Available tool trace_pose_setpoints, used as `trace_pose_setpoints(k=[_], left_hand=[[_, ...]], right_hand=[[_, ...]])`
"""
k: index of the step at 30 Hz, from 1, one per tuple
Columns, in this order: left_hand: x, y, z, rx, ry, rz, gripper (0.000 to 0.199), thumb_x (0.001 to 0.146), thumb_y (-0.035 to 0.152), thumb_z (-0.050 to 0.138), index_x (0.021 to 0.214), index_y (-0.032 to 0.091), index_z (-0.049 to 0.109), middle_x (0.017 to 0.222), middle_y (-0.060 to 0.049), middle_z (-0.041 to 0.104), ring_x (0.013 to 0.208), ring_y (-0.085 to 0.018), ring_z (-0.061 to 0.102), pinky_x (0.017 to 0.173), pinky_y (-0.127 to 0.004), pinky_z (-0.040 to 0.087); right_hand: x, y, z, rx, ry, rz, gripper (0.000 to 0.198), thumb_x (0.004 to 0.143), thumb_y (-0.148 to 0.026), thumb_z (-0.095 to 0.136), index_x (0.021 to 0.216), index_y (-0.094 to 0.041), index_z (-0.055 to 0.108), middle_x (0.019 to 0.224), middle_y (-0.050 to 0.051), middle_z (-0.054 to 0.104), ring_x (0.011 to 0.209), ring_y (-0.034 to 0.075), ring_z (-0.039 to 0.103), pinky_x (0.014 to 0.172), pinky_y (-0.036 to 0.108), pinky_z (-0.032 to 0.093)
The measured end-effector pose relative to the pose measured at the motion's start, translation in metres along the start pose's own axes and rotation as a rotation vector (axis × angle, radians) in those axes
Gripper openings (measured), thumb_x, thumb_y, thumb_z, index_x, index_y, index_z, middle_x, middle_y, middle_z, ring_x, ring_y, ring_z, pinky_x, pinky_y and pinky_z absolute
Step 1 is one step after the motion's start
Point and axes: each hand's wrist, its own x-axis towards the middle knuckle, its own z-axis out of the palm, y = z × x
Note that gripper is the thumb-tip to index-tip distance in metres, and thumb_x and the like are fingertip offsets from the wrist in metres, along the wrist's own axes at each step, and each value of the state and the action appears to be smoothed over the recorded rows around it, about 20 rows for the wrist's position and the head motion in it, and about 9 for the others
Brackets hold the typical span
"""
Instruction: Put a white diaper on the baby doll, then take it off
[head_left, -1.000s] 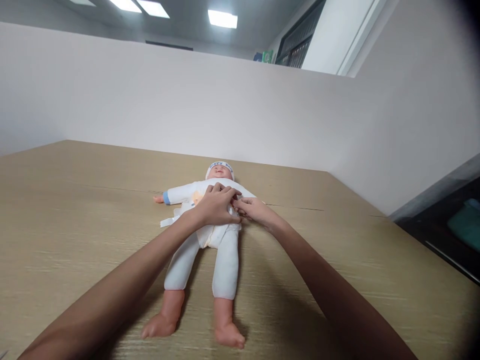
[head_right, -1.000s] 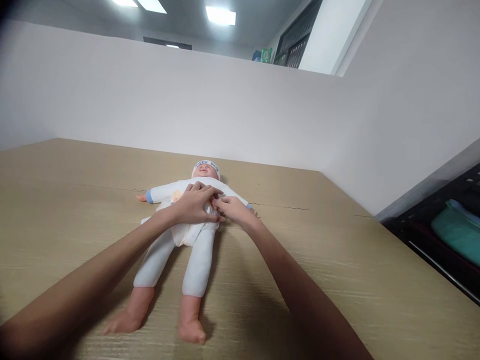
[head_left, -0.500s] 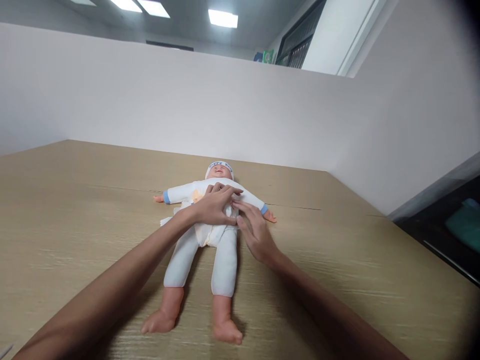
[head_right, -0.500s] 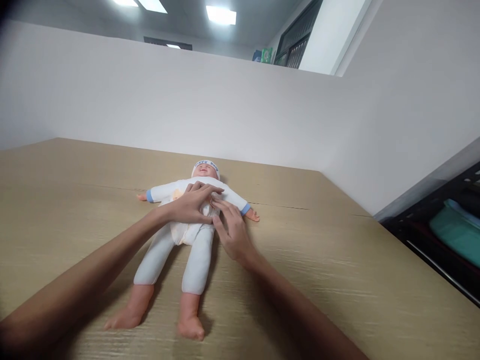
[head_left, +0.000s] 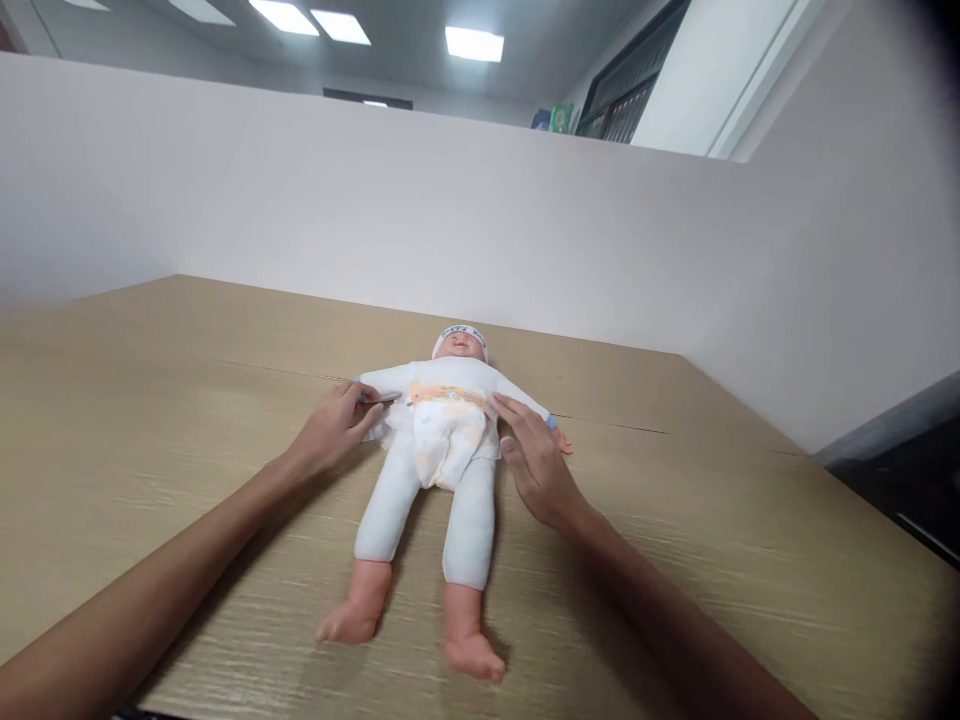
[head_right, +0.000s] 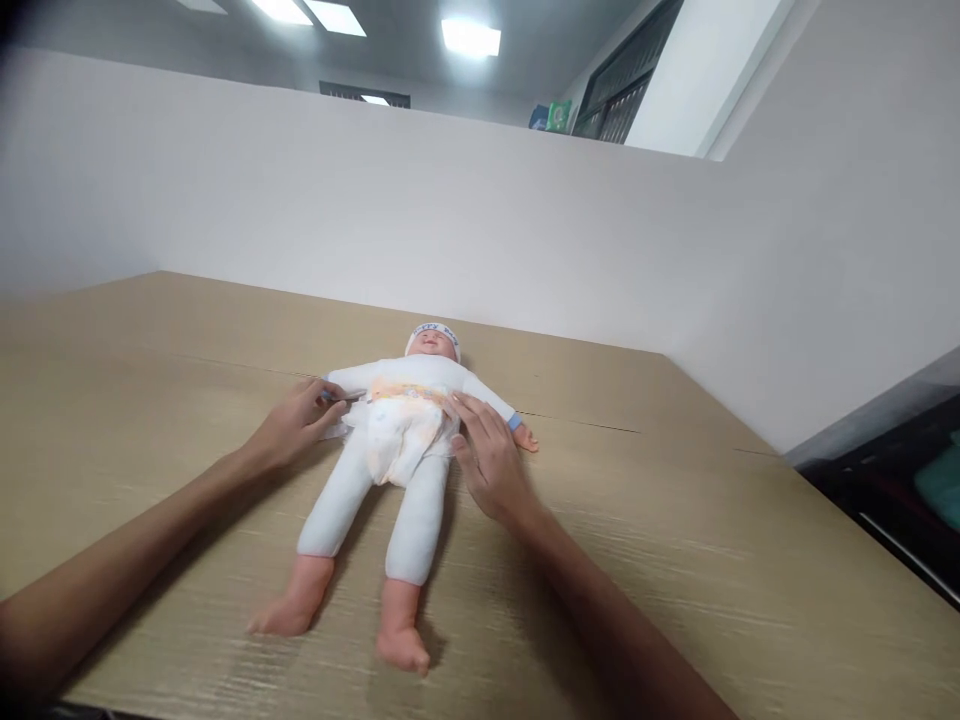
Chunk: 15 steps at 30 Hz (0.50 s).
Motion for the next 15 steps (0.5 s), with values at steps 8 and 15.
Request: trace_pose_setpoints(k=[8, 15], left_hand=[[-0.007, -0.01, -0.008, 0.191, -0.184, -0.14, 0.032, 0.092, 0.055, 0.066, 0.089, 0.024, 0.059, 0.098, -0.01, 0.075, 0.092, -0.032, 0.067, 0.08, -0.042, 0.045], [-0.001, -0.014, -0.014, -0.081, -0.229, -0.283, 0.037, 0.083, 0.052, 0.075, 0.067, 0.024, 0.057, 0.068, -0.002, 0.064, 0.067, -0.022, 0.055, 0.065, -0.034, 0.031]], right_hand=[[0.111, -0.024, 0.016, -0.04, -0.373, 0.023, 0.046, 0.111, -0.049, 0.056, 0.146, -0.021, 0.065, 0.156, 0.014, 0.066, 0.151, 0.034, 0.056, 0.128, 0.056, 0.04], [0.179, -0.021, 0.042, -0.166, -0.524, 0.035, 0.045, 0.091, -0.025, 0.079, 0.135, -0.02, 0.07, 0.119, 0.009, 0.078, 0.114, 0.029, 0.072, 0.1, 0.04, 0.052]])
